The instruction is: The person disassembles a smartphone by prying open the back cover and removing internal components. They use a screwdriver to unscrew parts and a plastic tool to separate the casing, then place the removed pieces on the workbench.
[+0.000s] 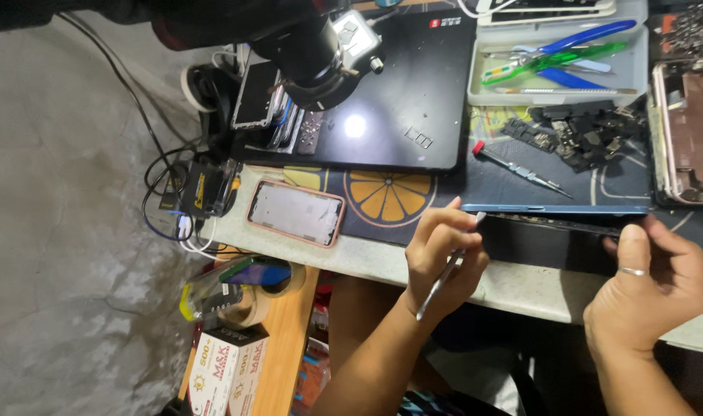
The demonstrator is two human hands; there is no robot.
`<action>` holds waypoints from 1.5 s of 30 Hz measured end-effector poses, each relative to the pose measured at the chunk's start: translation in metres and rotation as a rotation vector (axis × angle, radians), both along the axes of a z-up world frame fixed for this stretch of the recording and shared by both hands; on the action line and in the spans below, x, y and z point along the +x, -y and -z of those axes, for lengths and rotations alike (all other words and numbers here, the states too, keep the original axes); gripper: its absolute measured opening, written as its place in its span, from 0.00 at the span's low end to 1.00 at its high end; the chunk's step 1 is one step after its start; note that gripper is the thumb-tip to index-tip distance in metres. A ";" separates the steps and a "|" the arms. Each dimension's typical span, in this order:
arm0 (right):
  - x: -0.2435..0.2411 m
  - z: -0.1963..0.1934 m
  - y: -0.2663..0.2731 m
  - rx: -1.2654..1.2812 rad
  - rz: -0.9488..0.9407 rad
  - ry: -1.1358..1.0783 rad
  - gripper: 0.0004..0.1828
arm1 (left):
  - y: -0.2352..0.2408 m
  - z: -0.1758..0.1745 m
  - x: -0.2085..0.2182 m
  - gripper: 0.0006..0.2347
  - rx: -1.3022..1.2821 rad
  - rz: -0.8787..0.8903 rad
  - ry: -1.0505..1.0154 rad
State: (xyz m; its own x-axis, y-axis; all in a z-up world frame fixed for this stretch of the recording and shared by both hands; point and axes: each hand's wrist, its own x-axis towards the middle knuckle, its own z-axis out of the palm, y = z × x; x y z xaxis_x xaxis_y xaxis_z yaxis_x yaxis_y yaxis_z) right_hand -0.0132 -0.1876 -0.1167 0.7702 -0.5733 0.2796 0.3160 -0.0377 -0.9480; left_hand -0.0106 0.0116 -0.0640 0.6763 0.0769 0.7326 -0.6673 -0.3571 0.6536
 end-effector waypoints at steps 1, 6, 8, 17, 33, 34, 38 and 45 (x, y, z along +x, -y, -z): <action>-0.001 0.000 0.000 0.007 0.009 -0.005 0.07 | 0.000 0.004 0.000 0.09 -0.022 0.008 0.002; 0.000 -0.002 0.001 0.000 0.000 -0.009 0.06 | 0.002 0.014 0.001 0.08 -0.089 0.006 0.031; 0.002 -0.001 0.000 0.012 -0.006 0.008 0.07 | -0.002 0.012 0.004 0.08 -0.068 0.016 0.025; 0.003 0.009 0.001 0.047 0.021 -0.104 0.08 | -0.030 -0.007 0.016 0.08 0.004 0.135 -0.278; 0.000 0.035 0.006 0.030 -0.123 -0.222 0.13 | -0.031 0.039 -0.012 0.10 -0.236 -0.022 -0.251; -0.002 0.037 0.006 0.030 -0.127 -0.228 0.13 | -0.030 0.043 -0.011 0.11 -0.304 0.042 -0.305; -0.002 0.043 0.007 0.025 -0.123 -0.234 0.14 | -0.025 0.047 -0.011 0.13 -0.329 0.059 -0.366; -0.005 0.045 0.003 0.005 -0.155 -0.237 0.15 | -0.021 0.037 -0.008 0.14 -0.036 -0.100 -0.143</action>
State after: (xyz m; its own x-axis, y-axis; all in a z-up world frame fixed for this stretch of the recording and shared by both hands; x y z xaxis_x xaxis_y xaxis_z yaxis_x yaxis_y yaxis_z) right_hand -0.0187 -0.1910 -0.1612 0.8921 -0.4449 0.0788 0.0874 -0.0012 -0.9962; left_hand -0.0190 0.0328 -0.1012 0.7609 0.1732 0.6254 -0.5292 -0.3921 0.7524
